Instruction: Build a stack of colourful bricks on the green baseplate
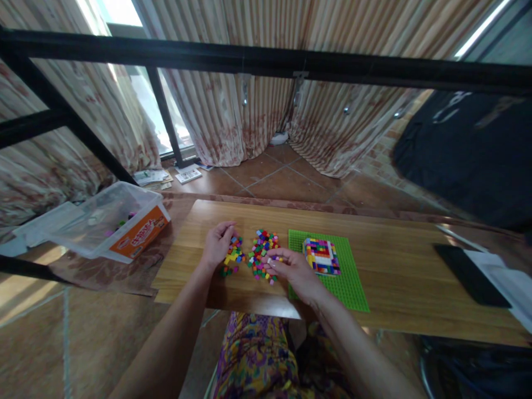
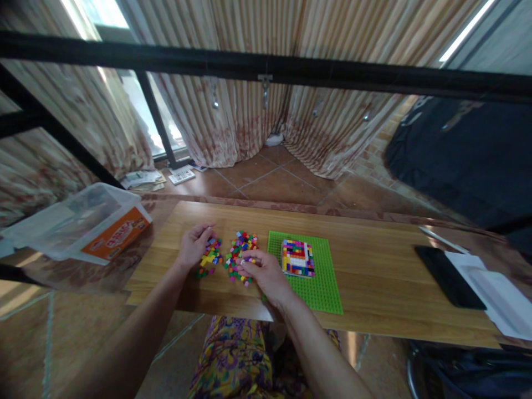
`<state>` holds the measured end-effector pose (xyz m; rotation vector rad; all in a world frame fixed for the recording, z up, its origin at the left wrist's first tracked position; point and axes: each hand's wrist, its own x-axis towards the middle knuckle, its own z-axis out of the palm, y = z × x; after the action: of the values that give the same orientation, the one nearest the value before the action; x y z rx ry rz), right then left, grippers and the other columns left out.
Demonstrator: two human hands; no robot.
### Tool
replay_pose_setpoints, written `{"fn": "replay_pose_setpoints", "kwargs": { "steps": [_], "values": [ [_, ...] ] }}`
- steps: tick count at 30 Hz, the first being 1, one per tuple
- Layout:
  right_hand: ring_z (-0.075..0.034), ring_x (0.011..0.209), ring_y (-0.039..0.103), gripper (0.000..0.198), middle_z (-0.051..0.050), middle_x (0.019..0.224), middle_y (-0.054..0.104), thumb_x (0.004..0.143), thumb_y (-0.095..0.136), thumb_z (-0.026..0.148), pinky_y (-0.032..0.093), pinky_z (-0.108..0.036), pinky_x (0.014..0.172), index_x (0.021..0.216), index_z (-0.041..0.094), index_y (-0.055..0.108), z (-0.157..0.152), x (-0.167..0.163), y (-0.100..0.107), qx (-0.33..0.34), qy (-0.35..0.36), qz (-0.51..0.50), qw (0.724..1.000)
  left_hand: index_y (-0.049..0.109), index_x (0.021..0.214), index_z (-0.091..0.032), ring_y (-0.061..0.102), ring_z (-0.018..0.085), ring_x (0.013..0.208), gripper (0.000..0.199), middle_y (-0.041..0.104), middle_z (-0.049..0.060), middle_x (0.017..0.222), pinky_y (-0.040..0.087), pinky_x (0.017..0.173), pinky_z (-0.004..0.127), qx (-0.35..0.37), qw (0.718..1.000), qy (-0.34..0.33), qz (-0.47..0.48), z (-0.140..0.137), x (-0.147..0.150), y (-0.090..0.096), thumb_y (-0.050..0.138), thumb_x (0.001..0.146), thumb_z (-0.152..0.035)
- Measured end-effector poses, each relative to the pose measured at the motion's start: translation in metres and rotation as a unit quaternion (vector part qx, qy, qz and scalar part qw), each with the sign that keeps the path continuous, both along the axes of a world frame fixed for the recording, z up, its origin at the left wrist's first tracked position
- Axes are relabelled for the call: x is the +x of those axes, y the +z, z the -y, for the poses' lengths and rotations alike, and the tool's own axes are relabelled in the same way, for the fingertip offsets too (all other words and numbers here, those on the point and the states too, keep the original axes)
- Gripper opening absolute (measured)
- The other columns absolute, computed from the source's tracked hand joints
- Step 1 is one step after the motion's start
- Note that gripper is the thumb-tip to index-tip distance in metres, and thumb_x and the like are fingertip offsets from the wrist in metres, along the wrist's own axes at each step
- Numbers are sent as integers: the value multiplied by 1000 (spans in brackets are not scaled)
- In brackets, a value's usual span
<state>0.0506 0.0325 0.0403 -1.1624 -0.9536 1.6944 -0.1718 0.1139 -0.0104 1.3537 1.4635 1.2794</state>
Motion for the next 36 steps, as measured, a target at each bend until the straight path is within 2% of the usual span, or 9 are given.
{"fn": "replay_pose_setpoints", "kwargs": {
  "steps": [3, 11, 20, 29, 36],
  "values": [
    [-19, 80, 73, 38, -8, 84, 76, 63, 84, 40, 57, -31, 78, 90, 16, 73, 3, -1, 1, -1, -16, -16, 1000, 70, 102, -17, 59, 12, 55, 41, 69, 2, 69, 46, 51, 22, 1, 1000, 1, -3, 0, 0, -1, 59, 80, -50],
    [-17, 68, 72, 39, -8, 78, 76, 55, 88, 38, 58, -27, 63, 84, 16, 76, 2, -5, -2, -22, -69, -35, 997, 69, 101, -17, 57, 11, 52, 41, 68, 1, 68, 45, 50, 22, 4, 1000, 2, 0, 0, 0, -1, 60, 80, -50],
    [-16, 62, 70, 40, -7, 76, 76, 55, 87, 40, 57, -25, 56, 84, 16, 75, 1, -7, -8, -14, -95, -22, 995, 69, 99, -17, 57, 11, 51, 42, 68, 1, 68, 43, 48, 21, -5, 1000, 4, 12, 0, 1, 0, 61, 78, -53],
    [-17, 71, 73, 49, -6, 82, 76, 61, 85, 34, 61, -32, 72, 104, 17, 70, -7, -8, -8, -7, -45, -18, 999, 68, 101, -17, 59, 11, 55, 39, 69, 1, 70, 45, 51, 22, -7, 1000, 1, 6, 1, 1, -1, 59, 80, -49],
    [-20, 77, 73, 43, -6, 81, 76, 58, 86, 40, 60, -34, 75, 92, 17, 72, -9, -9, -11, -5, -61, -19, 998, 69, 99, -16, 60, 12, 59, 39, 68, 2, 69, 45, 50, 21, 4, 1000, 3, 5, 2, 2, 3, 60, 80, -48]
  ]
}}
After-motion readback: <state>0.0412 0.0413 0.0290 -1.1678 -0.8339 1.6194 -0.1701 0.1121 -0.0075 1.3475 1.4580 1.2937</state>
